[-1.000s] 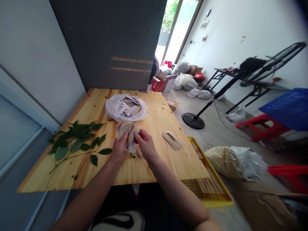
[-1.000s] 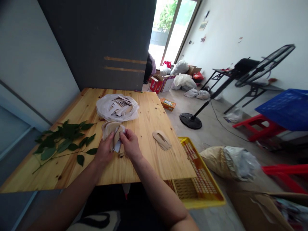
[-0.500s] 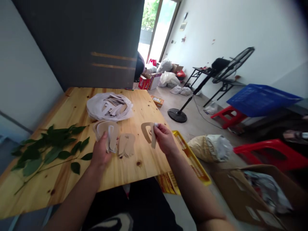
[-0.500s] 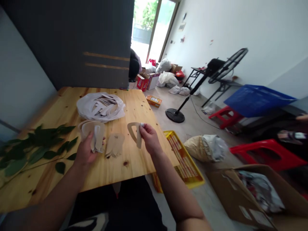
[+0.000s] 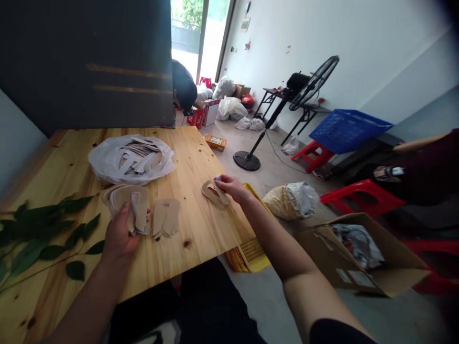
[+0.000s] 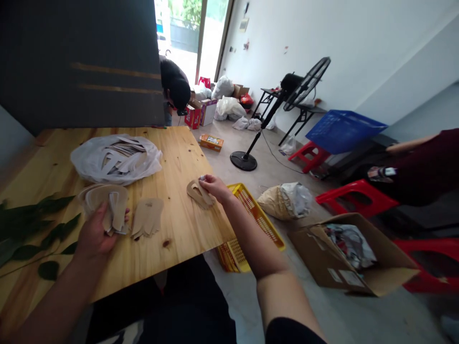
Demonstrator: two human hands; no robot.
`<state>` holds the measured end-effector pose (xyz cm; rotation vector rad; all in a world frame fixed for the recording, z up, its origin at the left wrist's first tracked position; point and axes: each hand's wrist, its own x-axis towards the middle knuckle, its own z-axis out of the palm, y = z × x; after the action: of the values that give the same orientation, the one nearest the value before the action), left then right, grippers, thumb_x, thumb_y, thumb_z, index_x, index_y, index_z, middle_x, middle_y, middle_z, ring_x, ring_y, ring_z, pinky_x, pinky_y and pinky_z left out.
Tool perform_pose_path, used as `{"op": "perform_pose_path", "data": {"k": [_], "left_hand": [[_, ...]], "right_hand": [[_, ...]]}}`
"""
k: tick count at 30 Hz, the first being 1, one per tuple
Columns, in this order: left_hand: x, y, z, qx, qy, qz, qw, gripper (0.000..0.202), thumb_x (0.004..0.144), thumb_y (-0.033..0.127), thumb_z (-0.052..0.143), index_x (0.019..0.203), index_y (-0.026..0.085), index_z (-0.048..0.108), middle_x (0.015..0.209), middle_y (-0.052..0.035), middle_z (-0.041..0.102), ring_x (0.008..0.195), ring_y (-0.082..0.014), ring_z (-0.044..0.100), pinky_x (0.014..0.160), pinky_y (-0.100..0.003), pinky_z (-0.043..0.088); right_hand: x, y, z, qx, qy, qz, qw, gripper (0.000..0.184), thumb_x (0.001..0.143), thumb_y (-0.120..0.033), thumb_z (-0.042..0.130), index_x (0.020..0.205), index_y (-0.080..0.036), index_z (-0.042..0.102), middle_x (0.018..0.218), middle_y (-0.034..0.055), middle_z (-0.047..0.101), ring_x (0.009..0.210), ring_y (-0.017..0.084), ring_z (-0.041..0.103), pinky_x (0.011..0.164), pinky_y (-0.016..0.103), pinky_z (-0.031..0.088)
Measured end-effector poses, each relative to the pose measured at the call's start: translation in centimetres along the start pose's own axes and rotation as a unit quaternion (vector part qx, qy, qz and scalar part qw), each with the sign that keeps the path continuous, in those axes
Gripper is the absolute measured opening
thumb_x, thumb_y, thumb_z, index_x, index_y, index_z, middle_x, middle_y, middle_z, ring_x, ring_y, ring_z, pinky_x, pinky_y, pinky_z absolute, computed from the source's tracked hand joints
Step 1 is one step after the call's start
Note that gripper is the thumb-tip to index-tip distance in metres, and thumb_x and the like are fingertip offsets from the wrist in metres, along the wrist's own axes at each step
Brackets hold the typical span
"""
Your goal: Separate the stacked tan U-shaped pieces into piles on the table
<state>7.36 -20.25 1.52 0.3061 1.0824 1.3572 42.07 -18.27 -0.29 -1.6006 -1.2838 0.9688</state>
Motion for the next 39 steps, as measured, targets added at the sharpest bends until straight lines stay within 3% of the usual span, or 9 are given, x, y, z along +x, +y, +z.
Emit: {"op": "perform_pose_path", "data": {"k": [6,11,14,17,20,22,25,32,39], "left_hand": [[0.0,-0.1,0.2,-0.009,0.000,0.003,1.000,0.018,0.097,0.011,0.055,0.110,0.014,0.068,0.071,-0.0002,0.075,0.051,-0.0152,0.070,0.052,-0.026,0.062],[-0.3,-0.1,0.4,-0.008,-0.005,0.001,1.000,0.017,0.097,0.011,0.055,0.109,0.012,0.067,0.071,-0.0011,0.076,0.052,-0.0165,0.070,0.050,-0.027,0.063],[-0.3,-0.1,0.3,0.003,-0.007,-0.006,1.000,0.016,0.098,0.013,0.055,0.108,0.011,0.067,0.066,-0.0030,0.074,0.049,-0.0179,0.069,0.049,-0.027,0.062],[-0.1,-0.1,0.0,0.001,-0.012,-0.010,1.000,0.017,0.096,0.014,0.057,0.109,0.012,0.069,0.067,-0.0038,0.074,0.051,-0.0197,0.071,0.050,-0.030,0.063],[0.2,-0.3,-0.2,-0.006,-0.012,-0.004,1.000,0.016,0.095,0.015,0.058,0.105,0.013,0.070,0.068,-0.0041,0.075,0.053,-0.0200,0.072,0.051,-0.030,0.063],[0.3,-0.3,-0.4,-0.008,-0.015,0.005,1.000,0.015,0.095,0.014,0.057,0.103,0.013,0.071,0.069,-0.0040,0.075,0.053,-0.0192,0.072,0.051,-0.028,0.063],[0.5,-0.3,-0.5,-0.010,-0.024,0.017,1.000,0.016,0.095,0.013,0.057,0.102,0.013,0.071,0.069,-0.0036,0.075,0.052,-0.0182,0.071,0.050,-0.027,0.062],[0.3,-0.4,-0.2,0.000,-0.019,-0.007,1.000,0.013,0.094,0.014,0.058,0.098,0.014,0.070,0.065,-0.0046,0.074,0.051,-0.0192,0.071,0.048,-0.026,0.061],[0.8,-0.6,-0.4,-0.006,-0.030,-0.010,0.999,0.013,0.093,0.013,0.059,0.101,0.013,0.069,0.069,-0.0044,0.075,0.053,-0.0192,0.072,0.050,-0.028,0.062]], "right_hand": [[2.4,2.2,0.1,-0.149,0.069,-0.018,0.986,0.008,0.078,-0.027,0.064,0.077,-0.019,0.066,0.074,0.0008,0.067,0.074,0.017,0.058,0.074,0.029,0.045],[1.7,3.2,0.3,-0.236,0.079,-0.035,0.968,0.013,0.086,-0.024,0.059,0.088,-0.018,0.069,0.090,0.0072,0.071,0.083,0.020,0.062,0.081,0.033,0.048],[1.2,3.1,0.4,-0.258,0.072,-0.054,0.962,0.022,0.089,-0.025,0.060,0.106,-0.016,0.071,0.112,0.0119,0.070,0.090,0.020,0.066,0.086,0.035,0.051],[1.4,2.3,0.5,-0.290,0.019,-0.100,0.952,0.039,0.085,-0.019,0.066,0.124,-0.020,0.069,0.134,0.0129,0.064,0.111,0.022,0.066,0.100,0.036,0.049],[2.5,1.1,0.6,-0.376,-0.082,-0.137,0.913,0.050,0.083,-0.010,0.065,0.132,-0.022,0.068,0.144,0.0125,0.060,0.126,0.024,0.061,0.108,0.036,0.045],[3.3,0.3,0.8,-0.417,-0.126,-0.133,0.890,0.051,0.082,-0.007,0.066,0.130,-0.023,0.071,0.142,0.0121,0.062,0.122,0.025,0.065,0.104,0.035,0.047],[4.2,-0.6,1.3,-0.437,-0.144,-0.124,0.879,0.045,0.079,-0.006,0.067,0.120,-0.023,0.076,0.131,0.0110,0.069,0.111,0.027,0.069,0.093,0.033,0.051],[3.9,-0.7,2.1,-0.459,-0.109,-0.111,0.875,0.033,0.092,-0.014,0.054,0.115,-0.021,0.076,0.121,0.0130,0.072,0.102,0.026,0.069,0.084,0.032,0.048],[3.7,-0.6,2.3,-0.466,-0.101,-0.096,0.874,0.035,0.091,-0.013,0.055,0.119,-0.022,0.075,0.122,0.0118,0.071,0.105,0.025,0.069,0.086,0.030,0.048]]}}
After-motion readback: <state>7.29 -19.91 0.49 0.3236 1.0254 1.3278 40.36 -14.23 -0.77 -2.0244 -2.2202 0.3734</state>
